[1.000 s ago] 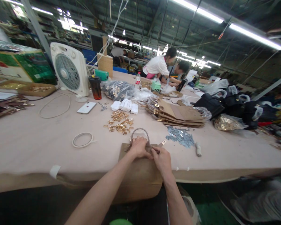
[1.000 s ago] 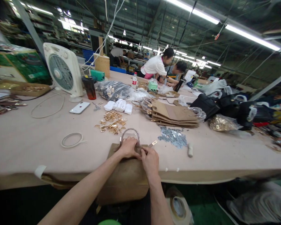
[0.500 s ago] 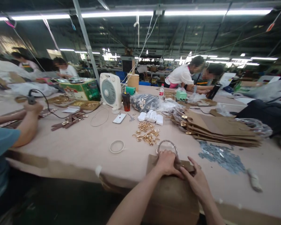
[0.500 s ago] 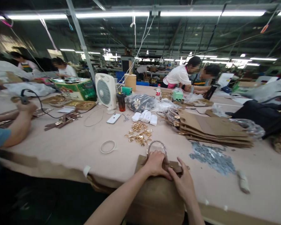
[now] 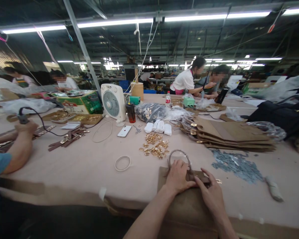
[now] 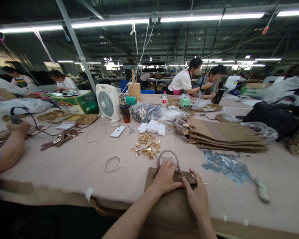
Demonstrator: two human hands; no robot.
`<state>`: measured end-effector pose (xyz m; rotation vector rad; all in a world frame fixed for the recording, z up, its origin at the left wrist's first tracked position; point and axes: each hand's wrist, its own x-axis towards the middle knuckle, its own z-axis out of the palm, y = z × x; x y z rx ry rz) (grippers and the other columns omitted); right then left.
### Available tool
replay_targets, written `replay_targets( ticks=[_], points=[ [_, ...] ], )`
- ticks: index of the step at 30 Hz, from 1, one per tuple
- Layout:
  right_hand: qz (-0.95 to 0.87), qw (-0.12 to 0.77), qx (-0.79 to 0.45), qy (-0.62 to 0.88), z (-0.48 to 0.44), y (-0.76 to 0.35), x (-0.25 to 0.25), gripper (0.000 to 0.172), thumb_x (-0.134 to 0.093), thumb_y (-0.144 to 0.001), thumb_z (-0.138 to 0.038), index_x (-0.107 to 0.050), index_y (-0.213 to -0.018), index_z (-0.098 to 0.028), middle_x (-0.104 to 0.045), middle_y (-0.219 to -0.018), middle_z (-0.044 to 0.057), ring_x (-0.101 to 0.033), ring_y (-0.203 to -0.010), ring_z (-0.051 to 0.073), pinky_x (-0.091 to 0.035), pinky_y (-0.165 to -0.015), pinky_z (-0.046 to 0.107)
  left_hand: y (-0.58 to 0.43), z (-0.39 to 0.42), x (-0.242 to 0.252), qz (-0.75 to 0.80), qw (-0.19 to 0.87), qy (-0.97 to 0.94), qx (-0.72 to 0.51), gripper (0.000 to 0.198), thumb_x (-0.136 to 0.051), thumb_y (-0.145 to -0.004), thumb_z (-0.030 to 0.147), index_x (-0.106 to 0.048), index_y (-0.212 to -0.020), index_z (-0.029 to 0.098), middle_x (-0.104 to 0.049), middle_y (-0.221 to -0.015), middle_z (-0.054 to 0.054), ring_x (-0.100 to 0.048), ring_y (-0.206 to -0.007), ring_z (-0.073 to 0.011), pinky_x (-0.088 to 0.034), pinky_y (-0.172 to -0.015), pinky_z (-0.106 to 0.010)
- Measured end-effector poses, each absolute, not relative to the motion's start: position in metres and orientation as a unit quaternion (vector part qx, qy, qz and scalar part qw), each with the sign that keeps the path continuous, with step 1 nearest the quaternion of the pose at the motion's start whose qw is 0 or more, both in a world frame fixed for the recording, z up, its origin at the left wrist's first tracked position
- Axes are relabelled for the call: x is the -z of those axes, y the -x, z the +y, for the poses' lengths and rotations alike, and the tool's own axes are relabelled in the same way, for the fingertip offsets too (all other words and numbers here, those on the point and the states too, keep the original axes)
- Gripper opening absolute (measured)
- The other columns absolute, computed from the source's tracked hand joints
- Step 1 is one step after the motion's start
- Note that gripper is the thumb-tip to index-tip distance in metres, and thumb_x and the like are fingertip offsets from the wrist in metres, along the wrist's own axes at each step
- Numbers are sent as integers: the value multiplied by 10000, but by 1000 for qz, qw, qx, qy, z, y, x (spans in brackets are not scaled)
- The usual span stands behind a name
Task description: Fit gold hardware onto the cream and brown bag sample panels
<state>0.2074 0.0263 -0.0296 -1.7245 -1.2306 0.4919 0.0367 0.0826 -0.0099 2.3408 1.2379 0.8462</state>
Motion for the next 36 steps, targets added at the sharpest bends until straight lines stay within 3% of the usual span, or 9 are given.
replay_targets(
  ticks=[6,9,14,20,25,30,36],
  points=[
    [-491,470,-194,707,26,-206,34,677,-647,-792,-634,-642,-1322,-213,-723,-1218,118,-691,-1051,320,-519,-943,432,-29,72,5,383,174,-816,-398,610,-776,-800,441,-559,-1320,206,-608,-1237,-112,-531,-1197,-302,-461,-1079,-488],
    [-495,463,-192,710,26,-203,34,653,-630,-811,-628,-645,-1320,-219,-717,-1241,123,-688,-1069,328,-511,-947,441,-27,73,4,369,193,-795,-442,479,-714,-832,285,-571,-1286,225,-636,-1209,-95,-567,-1175,-280,-481,-1070,-473],
    [-493,446,-179,725,24,-199,31,615,-588,-835,-620,-644,-1311,-235,-709,-1266,114,-665,-1129,344,-495,-989,461,-27,78,5,427,212,-710,-518,301,-567,-917,188,-576,-1213,234,-632,-1161,-98,-602,-1117,-250,-542,-968,-427],
    [-500,453,-163,720,24,-199,31,585,-561,-866,-600,-640,-1304,-220,-711,-1254,133,-649,-1164,344,-464,-1042,467,3,99,0,553,141,-643,-512,262,-480,-958,196,-549,-1206,245,-604,-1230,-109,-573,-1178,-258,-515,-1016,-446],
    [-494,461,-175,716,24,-200,31,573,-562,-871,-588,-633,-1311,-227,-705,-1277,121,-652,-1167,328,-467,-1039,459,40,122,1,601,66,-694,-390,351,-576,-904,236,-594,-1255,240,-576,-1330,-111,-474,-1323,-286,-410,-1148,-470],
    [-490,461,-180,718,23,-197,25,567,-571,-870,-567,-634,-1318,-224,-711,-1271,116,-659,-1156,322,-486,-1001,442,45,131,9,635,38,-717,-287,487,-682,-869,389,-619,-1333,255,-506,-1474,-109,-392,-1385,-332,-370,-1156,-518],
    [-491,467,-181,712,23,-196,25,541,-561,-881,-559,-628,-1299,-222,-705,-1274,122,-652,-1166,331,-471,-1027,464,39,135,9,642,19,-723,-256,491,-694,-883,437,-634,-1353,311,-423,-1576,-84,-339,-1425,-350,-360,-1147,-541]
  ],
)
